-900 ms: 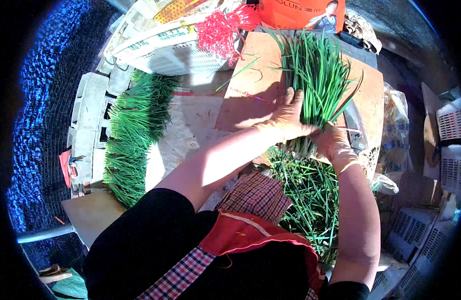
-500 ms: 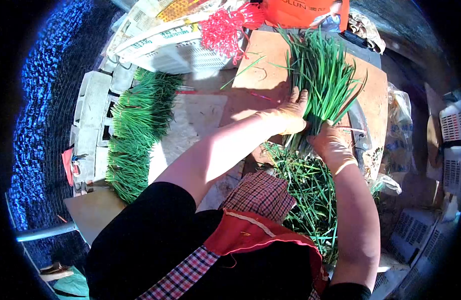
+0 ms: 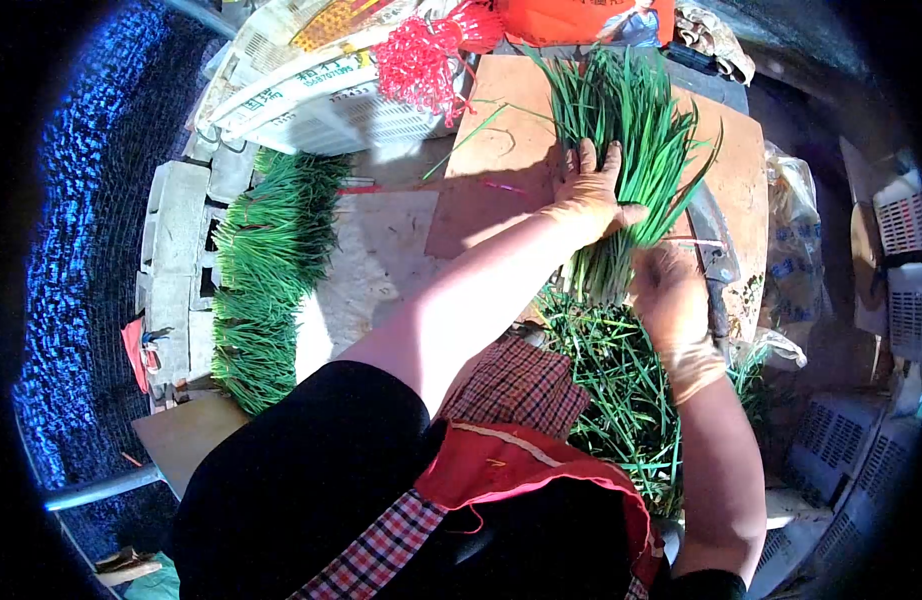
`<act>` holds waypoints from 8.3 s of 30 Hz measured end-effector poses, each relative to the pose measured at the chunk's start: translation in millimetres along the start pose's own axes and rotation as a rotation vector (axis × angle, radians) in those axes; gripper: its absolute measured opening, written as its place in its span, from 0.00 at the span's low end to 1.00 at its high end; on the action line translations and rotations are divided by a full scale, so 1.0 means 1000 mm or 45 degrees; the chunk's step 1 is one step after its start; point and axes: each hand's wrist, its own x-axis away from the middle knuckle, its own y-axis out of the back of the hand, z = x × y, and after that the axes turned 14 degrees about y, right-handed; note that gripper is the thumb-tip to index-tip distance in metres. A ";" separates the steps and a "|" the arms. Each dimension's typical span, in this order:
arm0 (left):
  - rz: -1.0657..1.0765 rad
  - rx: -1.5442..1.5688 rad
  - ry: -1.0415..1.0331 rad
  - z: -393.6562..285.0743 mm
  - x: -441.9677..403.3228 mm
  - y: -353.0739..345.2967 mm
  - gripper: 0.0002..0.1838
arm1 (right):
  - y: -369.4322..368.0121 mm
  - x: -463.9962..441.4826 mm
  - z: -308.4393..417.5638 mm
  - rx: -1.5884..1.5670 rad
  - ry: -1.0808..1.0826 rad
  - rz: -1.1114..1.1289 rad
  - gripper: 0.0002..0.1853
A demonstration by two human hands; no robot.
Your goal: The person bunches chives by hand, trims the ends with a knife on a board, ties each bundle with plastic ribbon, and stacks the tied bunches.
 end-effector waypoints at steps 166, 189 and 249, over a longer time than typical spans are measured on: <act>0.659 1.284 -0.454 -0.185 0.309 -0.022 0.15 | 0.122 0.238 0.138 -1.229 -0.078 -0.743 0.27; 0.614 -0.022 -0.871 -0.079 0.307 0.046 0.22 | 0.114 0.232 0.115 -1.419 0.188 -1.335 0.26; 0.201 -0.235 -0.511 0.157 0.346 0.014 0.21 | 0.133 0.241 0.192 -1.233 0.044 -0.989 0.09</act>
